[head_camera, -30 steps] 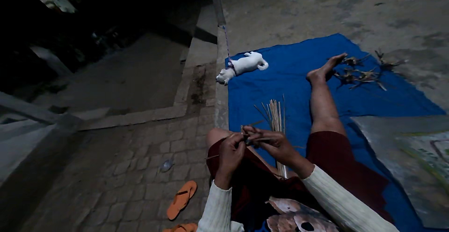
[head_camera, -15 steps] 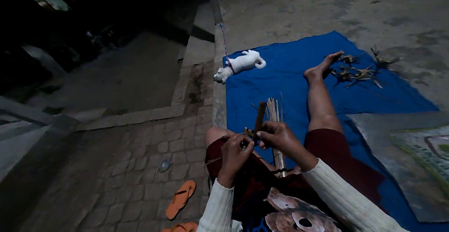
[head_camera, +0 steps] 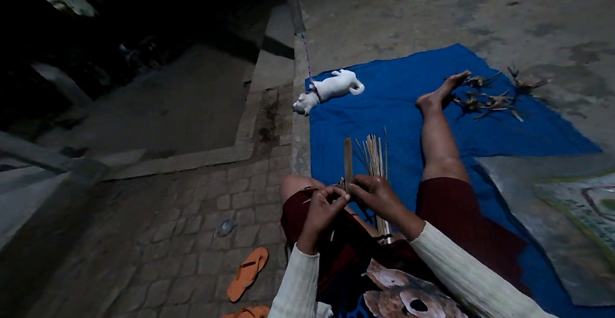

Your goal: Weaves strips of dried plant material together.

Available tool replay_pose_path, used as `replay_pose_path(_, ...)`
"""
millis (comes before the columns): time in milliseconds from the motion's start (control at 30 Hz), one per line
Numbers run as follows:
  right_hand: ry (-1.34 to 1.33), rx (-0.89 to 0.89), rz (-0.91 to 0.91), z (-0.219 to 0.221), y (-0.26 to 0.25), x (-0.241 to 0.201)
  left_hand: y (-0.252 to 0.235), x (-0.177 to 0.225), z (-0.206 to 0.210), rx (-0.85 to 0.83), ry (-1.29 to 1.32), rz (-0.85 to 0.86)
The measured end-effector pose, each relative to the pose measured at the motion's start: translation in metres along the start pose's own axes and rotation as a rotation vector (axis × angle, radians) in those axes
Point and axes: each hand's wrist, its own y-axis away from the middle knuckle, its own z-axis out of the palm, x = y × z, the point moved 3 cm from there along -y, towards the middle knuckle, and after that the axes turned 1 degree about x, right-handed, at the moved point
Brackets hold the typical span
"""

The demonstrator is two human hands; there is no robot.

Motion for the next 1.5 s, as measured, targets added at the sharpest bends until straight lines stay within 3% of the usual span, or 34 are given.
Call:
replay_pose_path(233, 0.044, 0.121, -0.155, 0.002, 0.002, 0.001, -0.003, -0.009, 0.003, 0.124, -0.364, 0.106)
replay_pose_path(333, 0.075, 0.313, -0.408, -0.002, 0.008, -0.008, -0.003, -0.009, 0.009, 0.118, -0.427, 0.138)
replay_pose_path(433, -0.101, 0.475, -0.716, -0.024, 0.023, -0.042, -0.004, -0.015, 0.014, 0.080, -0.499, 0.083)
replay_pose_path(500, -0.213, 0.527, -0.801, -0.044, 0.036, -0.070, -0.007, -0.027, 0.012, 0.086, -0.471, 0.014)
replay_pose_path(567, -0.283, 0.570, -0.783, -0.057, 0.043, -0.082, -0.008, -0.031, 0.011, 0.139, -0.420, 0.011)
replay_pose_path(633, -0.329, 0.550, -0.607, -0.055, 0.038, -0.073, -0.008, -0.025, 0.011, 0.205, -0.398, 0.080)
replay_pose_path(733, -0.261, 0.278, -0.168, -0.035, 0.016, -0.039, -0.009, -0.008, 0.014, 0.278, -0.464, 0.253)
replay_pose_path(800, -0.255, 0.137, -0.053, -0.021, 0.007, -0.022, -0.008, 0.002, 0.019, 0.300, -0.572, 0.387)
replay_pose_path(933, -0.217, 0.146, -0.196, -0.016, 0.004, -0.014, -0.010, 0.006, 0.023, 0.318, -0.609, 0.459)
replay_pose_path(1100, -0.106, 0.178, -0.466, -0.033, 0.004, -0.014, -0.017, 0.016, 0.020, 0.064, -0.115, 0.298)
replay_pose_path(1167, -0.046, 0.149, -0.568, -0.043, 0.006, -0.019, -0.018, 0.020, 0.014, 0.070, 0.010, 0.241)
replay_pose_path(1267, 0.030, 0.079, -0.635, -0.050, 0.010, -0.026, -0.024, 0.008, 0.009, 0.123, -0.045, 0.251)
replay_pose_path(1367, 0.108, 0.117, -0.593, -0.048, 0.012, -0.026, -0.025, -0.004, 0.015, 0.072, -0.249, 0.345)
replay_pose_path(1500, 0.020, 0.190, -0.308, -0.052, 0.009, -0.015, -0.021, -0.010, 0.018, -0.008, -0.386, 0.439)
